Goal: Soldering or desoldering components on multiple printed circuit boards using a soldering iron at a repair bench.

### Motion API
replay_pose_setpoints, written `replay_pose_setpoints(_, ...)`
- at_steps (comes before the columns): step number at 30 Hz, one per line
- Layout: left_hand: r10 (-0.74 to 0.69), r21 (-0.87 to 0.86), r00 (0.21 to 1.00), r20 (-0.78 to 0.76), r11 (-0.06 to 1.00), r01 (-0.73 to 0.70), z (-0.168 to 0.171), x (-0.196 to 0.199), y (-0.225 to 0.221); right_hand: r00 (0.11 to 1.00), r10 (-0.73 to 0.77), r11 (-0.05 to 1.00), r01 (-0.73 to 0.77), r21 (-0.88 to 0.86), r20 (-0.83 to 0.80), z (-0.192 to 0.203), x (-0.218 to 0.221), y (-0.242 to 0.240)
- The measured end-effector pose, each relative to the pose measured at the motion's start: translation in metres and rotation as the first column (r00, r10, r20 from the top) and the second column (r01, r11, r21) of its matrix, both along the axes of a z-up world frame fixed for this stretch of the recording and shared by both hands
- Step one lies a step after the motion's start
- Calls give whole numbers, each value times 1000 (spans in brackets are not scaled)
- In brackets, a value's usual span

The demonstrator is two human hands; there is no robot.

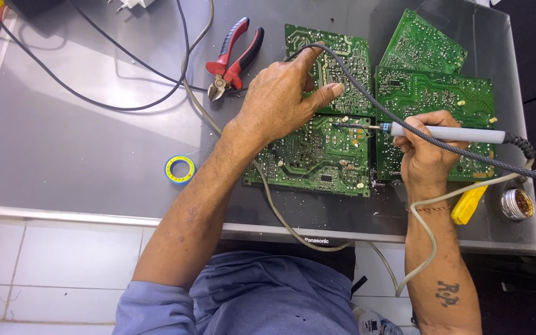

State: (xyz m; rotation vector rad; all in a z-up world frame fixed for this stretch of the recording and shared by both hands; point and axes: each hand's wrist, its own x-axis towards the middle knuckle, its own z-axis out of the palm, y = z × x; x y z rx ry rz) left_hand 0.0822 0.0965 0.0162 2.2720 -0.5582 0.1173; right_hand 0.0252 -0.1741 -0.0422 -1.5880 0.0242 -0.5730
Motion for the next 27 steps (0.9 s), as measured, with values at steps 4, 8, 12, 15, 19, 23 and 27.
replay_pose_setpoints(4, 2, -3, 1000, -3, 1000, -2, -1, 1, 0, 1000, 7, 1000, -7, -11, 9, 4, -2, 1)
replay_pose_setpoints(8, -4, 3, 1000, 3, 1000, 4, 0, 0, 1, 1000, 11, 1000, -11, -9, 10, 2, -2, 1)
replay_pose_setpoints(12, -2, 4, 1000, -11, 1000, 2, 2, -1, 0, 1000, -8, 1000, 8, 13, 4, 4, -2, 1)
replay_pose_setpoints(15, -3, 8, 1000, -21, 1000, 3, 4, -1, 0, 999, 0, 997, -2, 77, 35, 5, -3, 0)
replay_pose_setpoints(19, -22, 9, 1000, -18, 1000, 23, 2, 0, 0, 993, 57, 982, -74, 173, 100, 10, -7, -5)
replay_pose_setpoints(23, -42, 0, 999, 10, 999, 42, 2, 0, 0, 990, 45, 976, -72, 207, 131, 24, -26, -16)
replay_pose_setpoints(27, -43, 7, 999, -9, 999, 43, 5, -4, -2, 977, -98, 959, 42, 280, 188, 21, -69, -31)
